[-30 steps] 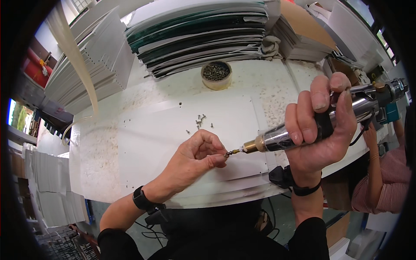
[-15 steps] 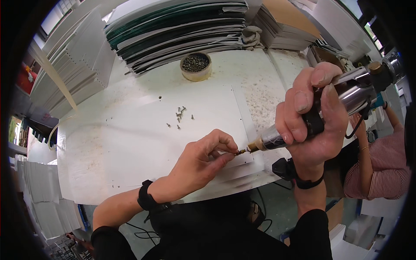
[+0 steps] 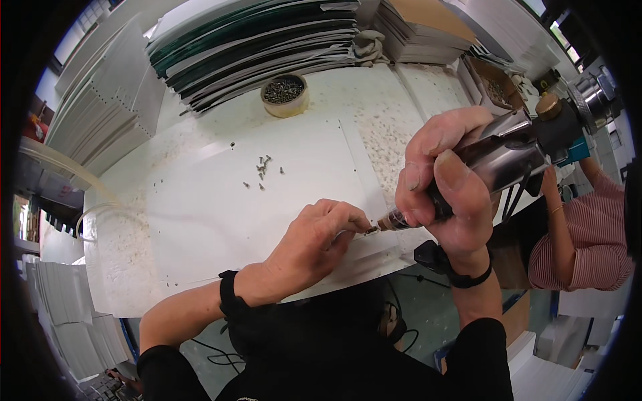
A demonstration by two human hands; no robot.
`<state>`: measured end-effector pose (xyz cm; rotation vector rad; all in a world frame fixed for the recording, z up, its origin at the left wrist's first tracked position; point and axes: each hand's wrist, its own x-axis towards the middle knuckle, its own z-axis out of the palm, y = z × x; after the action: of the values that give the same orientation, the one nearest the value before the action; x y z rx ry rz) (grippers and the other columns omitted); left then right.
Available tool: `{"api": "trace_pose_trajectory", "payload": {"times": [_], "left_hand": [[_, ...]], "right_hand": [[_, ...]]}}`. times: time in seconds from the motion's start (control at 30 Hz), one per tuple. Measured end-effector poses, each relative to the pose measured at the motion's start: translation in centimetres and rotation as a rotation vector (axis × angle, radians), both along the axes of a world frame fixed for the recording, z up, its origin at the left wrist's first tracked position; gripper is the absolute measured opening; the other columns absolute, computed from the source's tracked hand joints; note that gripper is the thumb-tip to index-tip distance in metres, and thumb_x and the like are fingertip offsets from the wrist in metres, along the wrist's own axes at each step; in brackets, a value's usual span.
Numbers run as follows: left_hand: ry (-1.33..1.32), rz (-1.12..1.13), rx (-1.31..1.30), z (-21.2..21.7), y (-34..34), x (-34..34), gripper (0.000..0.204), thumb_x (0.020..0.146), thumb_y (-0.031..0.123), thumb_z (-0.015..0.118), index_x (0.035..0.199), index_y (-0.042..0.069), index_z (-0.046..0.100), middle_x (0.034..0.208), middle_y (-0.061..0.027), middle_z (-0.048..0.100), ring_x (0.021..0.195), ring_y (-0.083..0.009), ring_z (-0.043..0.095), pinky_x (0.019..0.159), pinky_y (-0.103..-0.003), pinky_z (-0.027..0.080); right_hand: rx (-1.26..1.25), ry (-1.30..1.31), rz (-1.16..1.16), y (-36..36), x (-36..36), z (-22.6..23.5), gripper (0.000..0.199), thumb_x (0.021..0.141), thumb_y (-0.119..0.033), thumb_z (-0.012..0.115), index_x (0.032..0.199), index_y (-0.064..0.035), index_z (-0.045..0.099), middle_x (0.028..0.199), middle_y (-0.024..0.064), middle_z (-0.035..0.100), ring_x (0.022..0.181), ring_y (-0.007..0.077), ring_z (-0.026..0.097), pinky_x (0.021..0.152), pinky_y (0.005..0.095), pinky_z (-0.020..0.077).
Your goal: The person cleans a white panel with a blue squeegee, then stacks several white panels on the table. They use a pneumatic screwdriver to drive screws into the stacked panels, securing them together. The person then lifts the assembled unit and places it on a nearby stack.
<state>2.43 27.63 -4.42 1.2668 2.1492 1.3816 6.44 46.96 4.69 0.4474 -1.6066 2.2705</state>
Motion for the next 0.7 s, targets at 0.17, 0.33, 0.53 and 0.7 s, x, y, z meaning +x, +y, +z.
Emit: {"api": "trace_pose_trajectory", "payload": {"times": [0.17, 0.33, 0.53, 0.7], "left_hand": [[-0.024, -0.008, 0.023, 0.0, -0.1, 0.0, 0.027, 0.090, -0.008, 0.064, 0.112, 0.008, 0.064, 0.104, -0.0069, 0.067, 0.103, -0.0278, 0.062, 0.090, -0.038, 0.052], [-0.023, -0.015, 0.038, -0.2, 0.0, 0.1, 0.025, 0.092, -0.005, 0.063, 0.112, 0.010, 0.062, 0.105, -0.0059, 0.067, 0.103, -0.0290, 0.061, 0.089, -0.041, 0.050], [-0.068, -0.128, -0.064, 1.8, -1.2, -1.1, 0.033, 0.093, 0.000, 0.064, 0.126, 0.004, 0.059, 0.122, -0.0160, 0.067, 0.118, -0.0357, 0.060, 0.098, -0.044, 0.050], [0.648, 0.058, -0.397, 2.1, -0.6, -6.8, 0.052, 0.100, 0.019, 0.061, 0.141, -0.008, 0.045, 0.147, -0.0292, 0.049, 0.140, -0.0441, 0.045, 0.114, -0.050, 0.039]], "right_hand": [[0.107, 0.029, 0.007, 0.3, 0.3, -0.3, 0.027, 0.099, -0.023, 0.063, 0.110, -0.0053, 0.046, 0.083, 0.0117, 0.055, 0.044, 0.0101, 0.042, 0.042, 0.0281, 0.0436], [0.075, 0.028, -0.008, -0.3, 0.4, -0.6, 0.024, 0.097, -0.017, 0.064, 0.110, -0.0045, 0.048, 0.081, 0.0119, 0.056, 0.047, 0.0097, 0.045, 0.043, 0.0265, 0.0423], [-0.042, -0.028, 0.021, -1.0, 0.2, -0.6, 0.017, 0.091, 0.004, 0.062, 0.106, -0.0003, 0.055, 0.077, 0.0094, 0.062, 0.056, 0.0073, 0.055, 0.049, 0.0232, 0.0441], [-0.015, -0.038, 0.006, -0.9, 0.4, -0.8, 0.023, 0.092, -0.006, 0.067, 0.104, -0.0004, 0.049, 0.082, 0.0142, 0.062, 0.052, 0.0086, 0.052, 0.045, 0.0243, 0.0439]]}}
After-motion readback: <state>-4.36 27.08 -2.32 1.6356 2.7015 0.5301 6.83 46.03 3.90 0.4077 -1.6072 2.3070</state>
